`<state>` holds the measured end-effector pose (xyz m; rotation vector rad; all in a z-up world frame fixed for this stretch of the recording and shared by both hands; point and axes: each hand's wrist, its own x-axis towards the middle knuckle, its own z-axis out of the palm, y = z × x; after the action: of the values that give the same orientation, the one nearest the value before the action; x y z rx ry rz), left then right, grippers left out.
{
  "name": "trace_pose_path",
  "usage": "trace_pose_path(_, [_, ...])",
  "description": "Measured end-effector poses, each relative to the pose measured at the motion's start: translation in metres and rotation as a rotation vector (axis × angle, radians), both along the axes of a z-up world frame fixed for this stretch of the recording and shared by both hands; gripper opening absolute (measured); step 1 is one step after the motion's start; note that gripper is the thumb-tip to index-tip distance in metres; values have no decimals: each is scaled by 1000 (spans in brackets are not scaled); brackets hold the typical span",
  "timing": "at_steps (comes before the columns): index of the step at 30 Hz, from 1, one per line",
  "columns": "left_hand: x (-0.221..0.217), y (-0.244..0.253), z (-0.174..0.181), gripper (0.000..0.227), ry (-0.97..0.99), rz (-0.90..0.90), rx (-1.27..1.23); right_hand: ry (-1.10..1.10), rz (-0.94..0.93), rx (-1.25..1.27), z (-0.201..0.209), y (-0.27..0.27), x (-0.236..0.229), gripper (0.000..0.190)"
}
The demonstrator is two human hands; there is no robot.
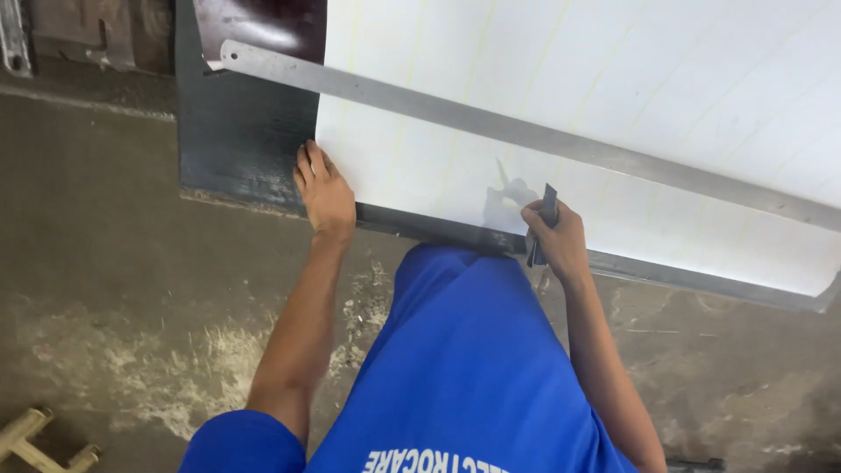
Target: The person uses a utility knife and a metal ruler to cut a large white sheet on a workbench. They align the ruler along the sheet's edge and make several straight cuts to trim the material.
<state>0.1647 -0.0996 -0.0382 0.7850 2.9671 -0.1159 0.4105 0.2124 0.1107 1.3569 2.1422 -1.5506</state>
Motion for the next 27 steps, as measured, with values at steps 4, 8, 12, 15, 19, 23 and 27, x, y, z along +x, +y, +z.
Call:
trace_pose_path(4, [-1,12,9,37,-51,211,149,36,101,-39,-15,21,0,33])
trace_pose_path(8, [26,16,23,53,16,337,358,62,183,-61,-4,45,2,32])
trace_pose_path(12, [16,20,3,39,192,235,167,99,243,-54,-14,80,24,31])
trace_pose_path(15, [-12,31,-9,36,170,192,-177,-47,278,-96,-5,111,32,17])
trace_pose_path(19, [25,73,20,49,62,467,192,-52,309,-123,8,153,64,15])
trace_pose_path(23, [185,214,87,36,-158,710,1052,202,260,-127,-13,194,103,20])
trace_pose_path(27, [329,329,84,72,-1008,786,1534,373,223,-248,-40,207,127,29])
